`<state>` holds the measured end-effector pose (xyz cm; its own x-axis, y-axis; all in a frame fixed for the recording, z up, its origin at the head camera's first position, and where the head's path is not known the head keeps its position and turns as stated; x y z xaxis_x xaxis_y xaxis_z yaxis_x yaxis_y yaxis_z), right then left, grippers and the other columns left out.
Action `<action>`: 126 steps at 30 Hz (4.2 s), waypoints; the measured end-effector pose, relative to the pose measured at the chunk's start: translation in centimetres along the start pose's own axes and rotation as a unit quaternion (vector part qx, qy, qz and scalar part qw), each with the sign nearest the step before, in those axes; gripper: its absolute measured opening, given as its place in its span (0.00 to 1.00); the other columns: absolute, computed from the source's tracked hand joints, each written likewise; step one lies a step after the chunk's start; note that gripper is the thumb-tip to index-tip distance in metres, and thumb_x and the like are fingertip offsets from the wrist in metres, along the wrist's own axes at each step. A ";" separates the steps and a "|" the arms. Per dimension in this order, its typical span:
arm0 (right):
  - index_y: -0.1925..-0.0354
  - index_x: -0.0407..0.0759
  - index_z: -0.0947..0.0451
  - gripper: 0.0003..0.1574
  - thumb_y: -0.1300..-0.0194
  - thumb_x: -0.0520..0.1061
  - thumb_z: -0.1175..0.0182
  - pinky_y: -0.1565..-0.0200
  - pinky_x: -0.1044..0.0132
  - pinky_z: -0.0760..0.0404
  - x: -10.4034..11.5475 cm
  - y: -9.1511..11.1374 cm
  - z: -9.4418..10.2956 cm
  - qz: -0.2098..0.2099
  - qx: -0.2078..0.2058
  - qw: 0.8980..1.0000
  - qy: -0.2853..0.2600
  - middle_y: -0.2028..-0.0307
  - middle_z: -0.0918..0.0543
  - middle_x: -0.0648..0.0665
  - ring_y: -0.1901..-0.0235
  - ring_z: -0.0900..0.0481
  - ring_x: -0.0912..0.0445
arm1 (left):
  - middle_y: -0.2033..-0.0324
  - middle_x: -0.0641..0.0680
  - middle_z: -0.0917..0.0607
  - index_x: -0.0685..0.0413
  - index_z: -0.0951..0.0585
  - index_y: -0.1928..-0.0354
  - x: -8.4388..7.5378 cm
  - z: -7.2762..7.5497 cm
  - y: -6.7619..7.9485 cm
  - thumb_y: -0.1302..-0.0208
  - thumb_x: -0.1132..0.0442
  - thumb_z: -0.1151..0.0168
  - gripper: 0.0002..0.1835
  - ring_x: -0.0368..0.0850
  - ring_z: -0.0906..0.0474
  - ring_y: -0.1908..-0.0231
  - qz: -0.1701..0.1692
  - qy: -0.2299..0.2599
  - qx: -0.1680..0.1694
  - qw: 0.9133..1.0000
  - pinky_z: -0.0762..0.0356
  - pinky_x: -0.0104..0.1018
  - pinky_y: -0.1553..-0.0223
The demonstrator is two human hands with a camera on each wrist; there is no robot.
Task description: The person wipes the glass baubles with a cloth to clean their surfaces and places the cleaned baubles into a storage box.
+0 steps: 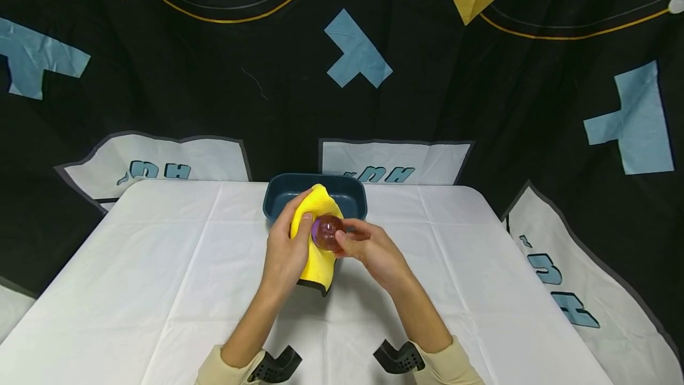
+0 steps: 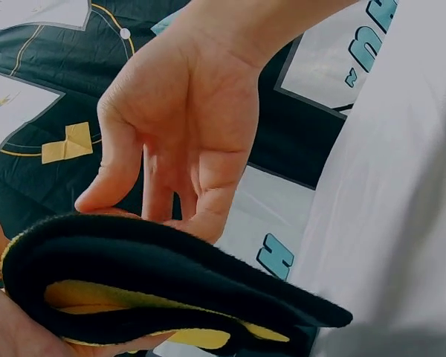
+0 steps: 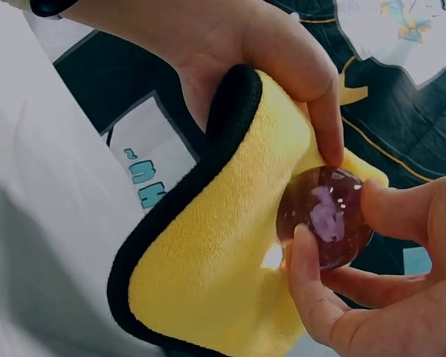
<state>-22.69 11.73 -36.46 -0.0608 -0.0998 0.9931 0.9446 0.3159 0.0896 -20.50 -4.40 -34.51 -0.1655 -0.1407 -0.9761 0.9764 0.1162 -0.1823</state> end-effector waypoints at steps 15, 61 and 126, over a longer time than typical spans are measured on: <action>0.41 0.32 0.25 0.33 0.26 0.59 0.42 0.51 0.63 0.14 -0.3 -0.6 0.0 -0.009 -0.020 1.000 -0.001 0.53 0.18 0.39 0.58 0.17 0.53 | 0.35 0.46 0.26 0.27 0.30 0.29 0.2 0.1 -0.1 0.22 0.56 0.48 0.23 0.50 0.23 0.44 0.004 -0.002 -0.001 1.000 0.17 0.46 0.45; 0.44 0.38 0.30 0.26 0.31 0.50 0.34 0.43 0.55 0.16 -0.1 -0.3 -0.1 0.011 -0.057 0.997 -0.046 0.57 0.14 0.38 0.62 0.11 0.48 | 0.35 0.49 0.26 0.32 0.30 0.28 0.3 0.0 -0.1 0.21 0.55 0.50 0.23 0.52 0.23 0.46 0.005 0.004 0.003 1.000 0.18 0.47 0.46; 0.34 0.45 0.24 0.33 0.36 0.47 0.32 0.43 0.55 0.18 0.4 0.4 -0.3 0.008 -0.053 0.998 0.032 0.44 0.17 0.41 0.52 0.17 0.49 | 0.37 0.49 0.25 0.30 0.30 0.28 0.1 0.0 0.1 0.21 0.56 0.50 0.23 0.51 0.21 0.50 -0.001 0.005 -0.003 1.000 0.16 0.45 0.50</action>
<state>-22.28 11.56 -36.01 -0.0283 -0.1563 0.9873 0.9741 0.2172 0.0623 -20.43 -4.37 -34.61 -0.1678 -0.1316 -0.9770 0.9755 0.1210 -0.1839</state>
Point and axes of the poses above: each hand's wrist, its own y-axis away from the middle knuckle, its own z-axis out of the back of the hand, x = y × z, the point moved 5 cm from there along -y, towards the middle knuckle
